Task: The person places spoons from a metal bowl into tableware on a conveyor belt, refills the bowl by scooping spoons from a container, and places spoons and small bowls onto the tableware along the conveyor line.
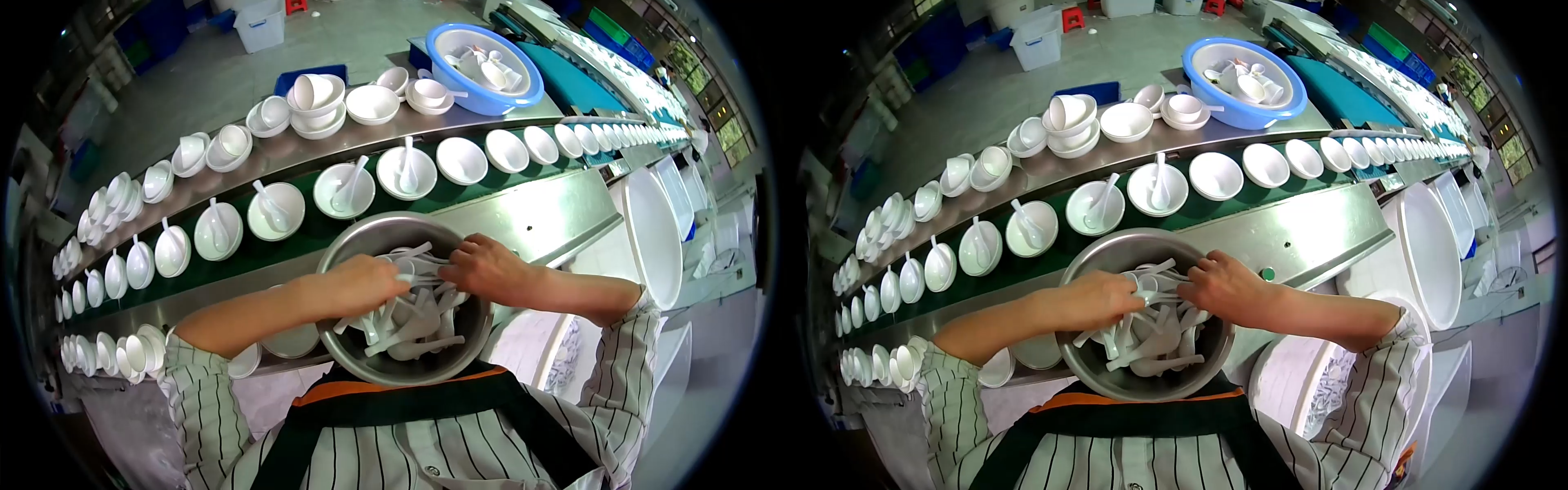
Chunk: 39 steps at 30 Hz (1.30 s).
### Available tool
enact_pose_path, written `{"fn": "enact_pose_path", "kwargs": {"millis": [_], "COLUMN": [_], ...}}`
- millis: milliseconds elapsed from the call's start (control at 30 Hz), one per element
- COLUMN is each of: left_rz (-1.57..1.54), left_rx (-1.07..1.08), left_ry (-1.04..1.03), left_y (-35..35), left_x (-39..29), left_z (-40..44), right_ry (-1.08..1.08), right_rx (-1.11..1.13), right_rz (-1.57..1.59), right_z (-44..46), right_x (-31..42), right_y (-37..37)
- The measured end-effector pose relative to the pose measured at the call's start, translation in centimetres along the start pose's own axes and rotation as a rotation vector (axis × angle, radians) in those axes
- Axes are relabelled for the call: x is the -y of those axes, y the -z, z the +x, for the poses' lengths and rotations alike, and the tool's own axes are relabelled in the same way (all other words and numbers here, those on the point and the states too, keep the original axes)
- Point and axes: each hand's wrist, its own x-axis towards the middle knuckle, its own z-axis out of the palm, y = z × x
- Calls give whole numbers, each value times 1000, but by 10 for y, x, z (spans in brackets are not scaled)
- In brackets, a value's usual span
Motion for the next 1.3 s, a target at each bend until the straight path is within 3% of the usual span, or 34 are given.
{"fn": "enact_pose_path", "kwargs": {"millis": [67, 200, 233, 267, 367, 467, 567, 667, 833, 1000, 1067, 1167, 1267, 1300], "left_rz": [-18, -69, -73, -151, -365, -744, -587, -407, -527, -771, -621, -436, -121, -155], "left_rx": [21, 45, 68, 53, 39, 94, -16, 8, -266, -536, -673, -432, -545, -579], "left_ry": [39, 44, 74, 94, 221, 364, 419, 522, 636, 601, 606, 830, 792, 823], "left_y": [0, -1, 4, 11, 49, 51, 33, 28, 32, 49, 46, 32, -5, -9], "left_x": [7, 12, 13, 15, 7, 16, 22, 8, 7, 38, 80, 134, 169, 170], "left_z": [4, 10, 14, 12, 15, 26, 36, 39, 26, 40, 43, 45, 48, 50], "right_ry": [-59, -138, -268, -169, -334, -325, -230, -222, -252, -250, -252, -235, -226, -216], "right_rx": [43, -62, -17, -137, -198, -227, -50, 94, -219, -17, -43, -269, -554, -645], "right_rz": [61, 532, 752, 649, 874, 658, 553, 613, 775, 962, 972, 840, 682, 627], "right_z": [-2, -4, -2, -1, 11, 40, 84, 115, 105, 128, 144, 143, 128, 120], "right_x": [2, -31, -46, -72, -128, -173, -216, -230, -222, -227, -226, -215, -199, -187], "right_y": [9, 48, 64, 61, 75, 69, 23, -9, 14, -10, -18, 6, 2, -8]}}
